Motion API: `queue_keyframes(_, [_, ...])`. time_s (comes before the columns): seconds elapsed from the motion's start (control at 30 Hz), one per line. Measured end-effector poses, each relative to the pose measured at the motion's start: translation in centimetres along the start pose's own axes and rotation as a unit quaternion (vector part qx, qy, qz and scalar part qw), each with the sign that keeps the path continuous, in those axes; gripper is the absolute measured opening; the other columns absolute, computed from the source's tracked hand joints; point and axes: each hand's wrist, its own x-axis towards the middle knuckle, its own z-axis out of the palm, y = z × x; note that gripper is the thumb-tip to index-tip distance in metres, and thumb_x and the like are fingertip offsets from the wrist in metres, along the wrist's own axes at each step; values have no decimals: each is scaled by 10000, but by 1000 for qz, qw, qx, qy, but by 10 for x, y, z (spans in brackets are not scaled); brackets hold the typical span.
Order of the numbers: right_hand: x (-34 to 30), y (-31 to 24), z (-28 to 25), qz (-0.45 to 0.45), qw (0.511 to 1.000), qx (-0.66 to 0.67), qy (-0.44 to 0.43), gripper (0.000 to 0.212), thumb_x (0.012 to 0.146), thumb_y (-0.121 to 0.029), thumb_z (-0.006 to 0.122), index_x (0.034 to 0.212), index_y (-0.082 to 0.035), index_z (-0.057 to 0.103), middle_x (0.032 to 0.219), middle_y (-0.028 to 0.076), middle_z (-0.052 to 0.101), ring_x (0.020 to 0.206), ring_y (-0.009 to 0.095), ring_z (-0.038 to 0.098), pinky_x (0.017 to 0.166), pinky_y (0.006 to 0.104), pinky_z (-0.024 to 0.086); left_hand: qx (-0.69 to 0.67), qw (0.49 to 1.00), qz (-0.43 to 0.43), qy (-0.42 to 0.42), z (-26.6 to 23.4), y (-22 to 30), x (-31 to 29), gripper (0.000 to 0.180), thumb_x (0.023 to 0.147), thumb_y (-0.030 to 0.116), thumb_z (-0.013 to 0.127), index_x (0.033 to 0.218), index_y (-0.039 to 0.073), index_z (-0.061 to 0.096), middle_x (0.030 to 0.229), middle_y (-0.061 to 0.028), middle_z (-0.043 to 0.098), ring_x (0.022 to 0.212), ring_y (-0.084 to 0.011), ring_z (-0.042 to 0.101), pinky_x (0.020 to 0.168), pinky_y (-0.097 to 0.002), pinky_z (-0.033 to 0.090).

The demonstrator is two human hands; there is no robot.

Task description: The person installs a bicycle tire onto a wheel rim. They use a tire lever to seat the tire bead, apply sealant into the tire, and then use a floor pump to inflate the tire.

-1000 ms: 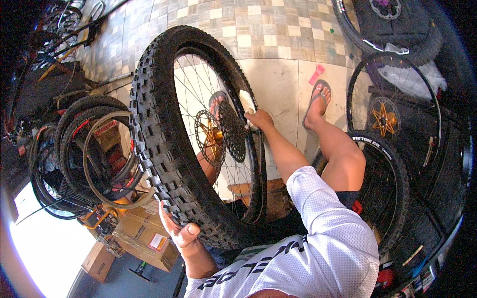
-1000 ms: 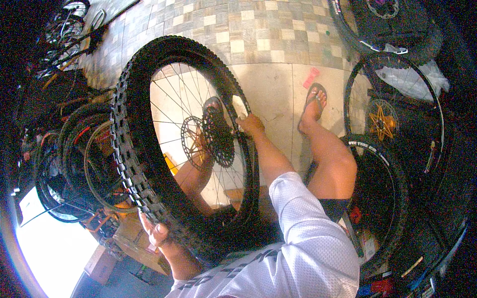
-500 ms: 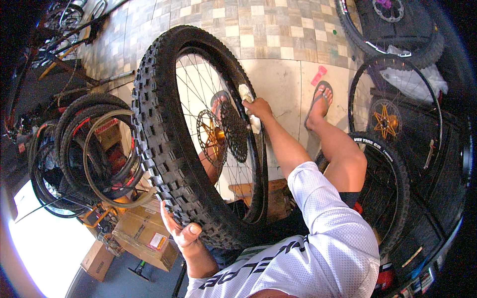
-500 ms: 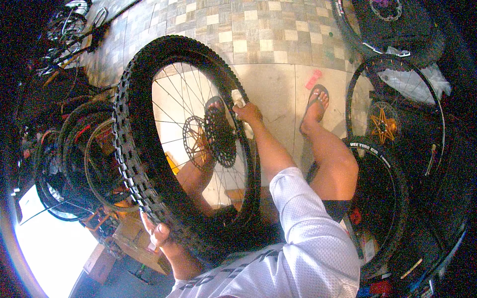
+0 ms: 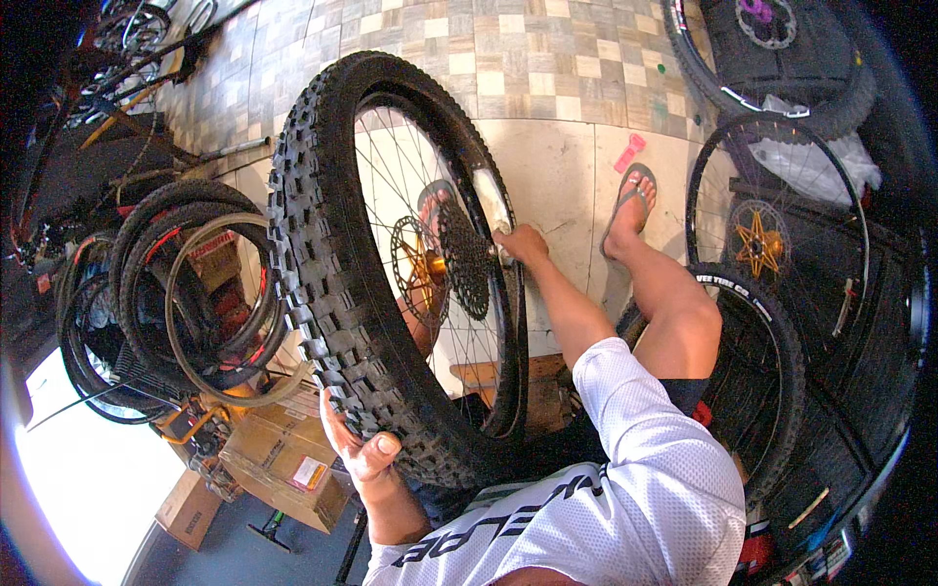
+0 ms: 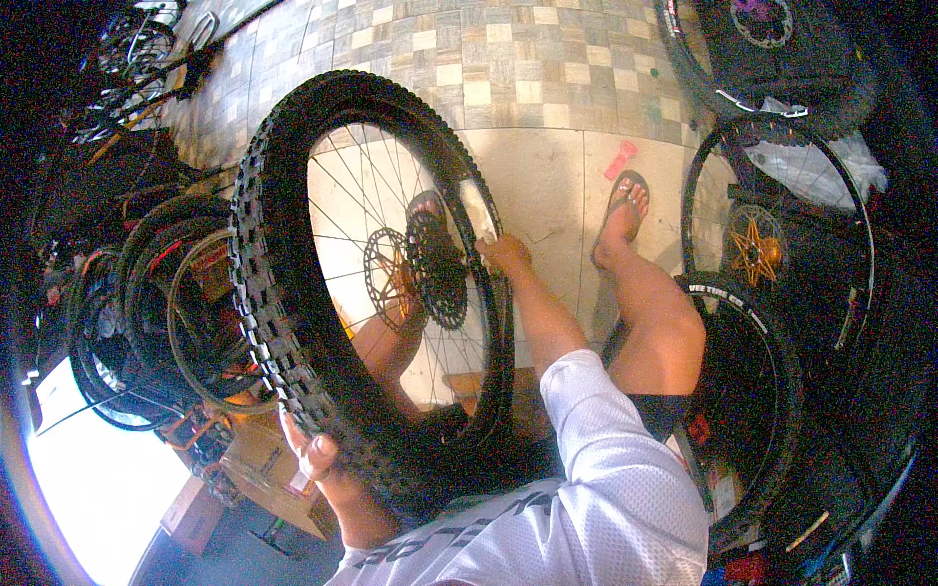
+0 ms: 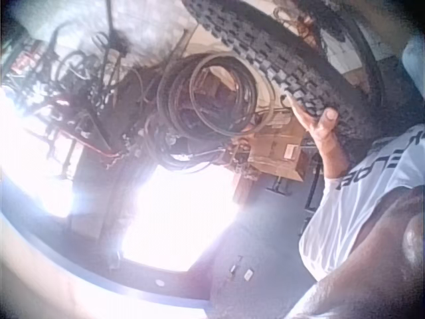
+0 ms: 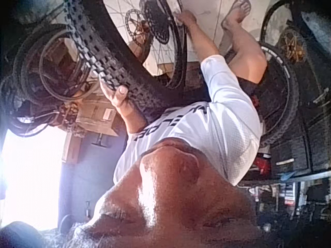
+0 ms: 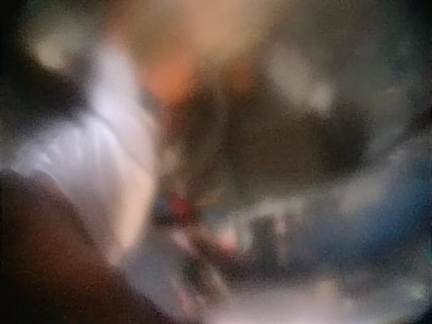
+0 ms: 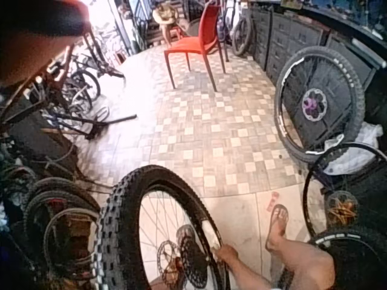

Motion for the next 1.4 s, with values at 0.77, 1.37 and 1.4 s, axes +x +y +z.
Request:
queue_keyframes(0.77, [-2,16,9,17,1000,9,18,800,737,-685,680,1031,57,710,1078,262,707,997,406,696,863,494,531,-16,1000,17,-1,-5,-8,1,1100,589,252,920,1482,-18,335,1347,-185,537,1207,-344,570,1023,-470,468])
queue_keyframes(1.37, [-42,20,13,-67,996,-8,54,633,840,-580,643,1116,-11,672,1060,251,700,993,435,677,895,527,527,-14,1000,-1,-7,0,-1,5,1114,568,261,929,1471,-34,348,1321,-174,562,1189,-332,584,1022,-446,471])
queue_keyframes(1.4, [-42,23,14,-62,996,-12,56,630,838,-577,647,1114,-12,674,1060,250,700,993,433,677,891,527,528,-14,1000,-2,-7,1,-1,5,1117,567,263,931,1471,-34,348,1319,-173,562,1190,-332,584,1022,-447,471])
